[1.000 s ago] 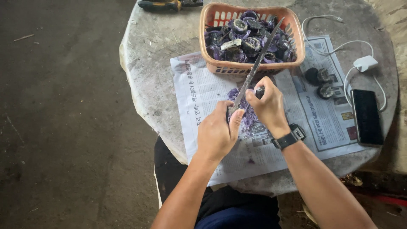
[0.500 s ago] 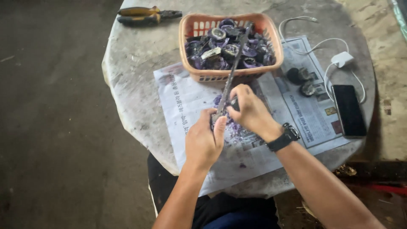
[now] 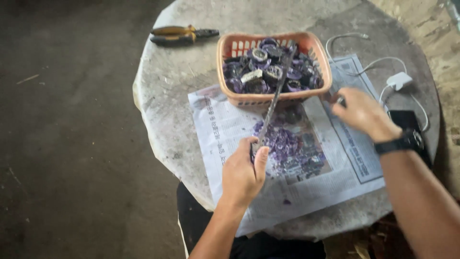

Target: Scraping excess purple material from small circular objects using a knife over a newspaper-covered table.

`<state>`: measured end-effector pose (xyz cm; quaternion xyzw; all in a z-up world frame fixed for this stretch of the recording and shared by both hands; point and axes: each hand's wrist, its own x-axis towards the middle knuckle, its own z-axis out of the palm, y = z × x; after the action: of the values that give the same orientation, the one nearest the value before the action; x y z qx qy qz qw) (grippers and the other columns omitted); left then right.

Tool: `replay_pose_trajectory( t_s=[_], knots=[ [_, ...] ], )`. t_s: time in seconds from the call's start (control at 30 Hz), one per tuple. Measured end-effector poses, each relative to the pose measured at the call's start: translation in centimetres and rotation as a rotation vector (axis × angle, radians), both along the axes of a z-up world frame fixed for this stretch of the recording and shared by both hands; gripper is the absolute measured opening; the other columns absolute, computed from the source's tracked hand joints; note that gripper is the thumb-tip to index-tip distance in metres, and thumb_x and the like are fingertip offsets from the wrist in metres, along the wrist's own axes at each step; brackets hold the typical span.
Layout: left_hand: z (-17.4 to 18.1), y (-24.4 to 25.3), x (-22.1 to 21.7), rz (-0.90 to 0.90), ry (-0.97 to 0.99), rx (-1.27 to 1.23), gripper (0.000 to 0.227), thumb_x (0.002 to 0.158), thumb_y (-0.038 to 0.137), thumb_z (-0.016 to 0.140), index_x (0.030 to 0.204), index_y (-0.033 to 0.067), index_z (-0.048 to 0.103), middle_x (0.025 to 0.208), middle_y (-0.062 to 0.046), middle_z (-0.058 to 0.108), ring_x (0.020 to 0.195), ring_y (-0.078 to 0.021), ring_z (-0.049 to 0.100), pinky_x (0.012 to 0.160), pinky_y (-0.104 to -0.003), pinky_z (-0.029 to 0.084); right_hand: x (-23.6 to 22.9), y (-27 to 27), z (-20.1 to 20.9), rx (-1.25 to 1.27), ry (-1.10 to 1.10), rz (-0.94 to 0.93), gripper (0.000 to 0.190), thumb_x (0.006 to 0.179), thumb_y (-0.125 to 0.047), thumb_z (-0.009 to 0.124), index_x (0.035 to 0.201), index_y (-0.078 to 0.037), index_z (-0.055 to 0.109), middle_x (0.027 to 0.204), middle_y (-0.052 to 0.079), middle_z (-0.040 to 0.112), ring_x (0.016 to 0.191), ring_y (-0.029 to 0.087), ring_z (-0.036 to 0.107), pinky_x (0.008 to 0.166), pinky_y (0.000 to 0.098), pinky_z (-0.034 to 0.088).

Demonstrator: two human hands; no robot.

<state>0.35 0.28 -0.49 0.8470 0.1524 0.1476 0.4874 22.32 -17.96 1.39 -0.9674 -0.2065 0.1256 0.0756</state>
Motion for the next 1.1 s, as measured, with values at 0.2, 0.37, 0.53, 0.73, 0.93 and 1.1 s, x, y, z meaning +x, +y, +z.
replay_pose_trajectory(
  t_s=[0.2, 0.37, 0.53, 0.73, 0.93, 1.1],
  knots=[
    [-0.1, 0.0, 0.0, 0.019, -0.032, 0.011, 0.039, 0.085, 0.042, 0.034, 0.101, 0.0093, 0.050, 0.050, 0.000, 0.046, 0.037, -0.0173, 0.045, 0.035, -0.032, 0.034, 3.6, 0.5, 0.5, -0.266, 0.027, 0.032, 0.026, 0.070, -0.027, 0.047, 0.089, -0.011, 0.057, 0.094, 0.014, 0.063, 0.086, 0.037, 0.058, 0.068, 0.0463, 0.042],
    [0.8, 0.6, 0.0, 0.025, 0.038, -0.074, 0.038, 0.084, 0.040, 0.035, 0.103, 0.0108, 0.049, 0.053, -0.001, 0.050, 0.044, -0.0192, 0.047, 0.042, -0.034, 0.035, 2.6, 1.9, 1.3, 0.101, -0.482, 0.235, 0.029, 0.079, -0.012, 0.050, 0.106, -0.005, 0.057, 0.103, 0.013, 0.059, 0.092, 0.031, 0.055, 0.076, 0.0416, 0.043],
    [0.9, 0.3, 0.0, -0.046, 0.026, -0.083, 0.042, 0.085, 0.042, 0.031, 0.105, 0.0082, 0.048, 0.046, 0.001, 0.040, 0.034, -0.0126, 0.034, 0.034, -0.030, 0.024, -2.1, 8.7, 4.8, 0.424, -0.489, 0.530, 0.022, 0.081, -0.012, 0.056, 0.103, -0.007, 0.060, 0.098, 0.012, 0.062, 0.084, 0.022, 0.058, 0.070, 0.0331, 0.047],
    [0.4, 0.6, -1.0, 0.128, -0.015, -0.064, 0.031, 0.084, 0.036, 0.037, 0.101, 0.0140, 0.050, 0.056, -0.003, 0.053, 0.044, -0.0235, 0.051, 0.044, -0.035, 0.036, -2.5, 14.4, 2.6, 0.513, -0.556, 0.787, 0.026, 0.067, -0.009, 0.059, 0.092, -0.010, 0.065, 0.095, 0.008, 0.062, 0.083, 0.027, 0.057, 0.070, 0.0375, 0.044],
    [-0.1, 0.9, -1.1, 0.115, -0.044, -0.114, 0.041, 0.085, 0.041, 0.032, 0.105, 0.0094, 0.047, 0.050, -0.001, 0.046, 0.039, -0.0180, 0.044, 0.039, -0.032, 0.032, -5.7, 11.9, 4.8, 0.879, -0.288, 0.199, 0.023, 0.085, -0.026, 0.055, 0.094, -0.005, 0.060, 0.087, 0.006, 0.060, 0.074, 0.013, 0.055, 0.061, 0.0247, 0.043],
    [0.7, -0.1, -0.4, 0.135, 0.111, -0.023, 0.035, 0.082, 0.044, 0.039, 0.103, 0.0182, 0.049, 0.070, -0.020, 0.062, 0.069, -0.0412, 0.061, 0.062, -0.047, 0.047, -8.3, 7.3, 2.0, 1.842, 1.076, -0.389, 0.028, 0.066, -0.016, 0.049, 0.088, -0.003, 0.060, 0.096, 0.018, 0.063, 0.087, 0.029, 0.063, 0.079, 0.0434, 0.049]
  ],
)
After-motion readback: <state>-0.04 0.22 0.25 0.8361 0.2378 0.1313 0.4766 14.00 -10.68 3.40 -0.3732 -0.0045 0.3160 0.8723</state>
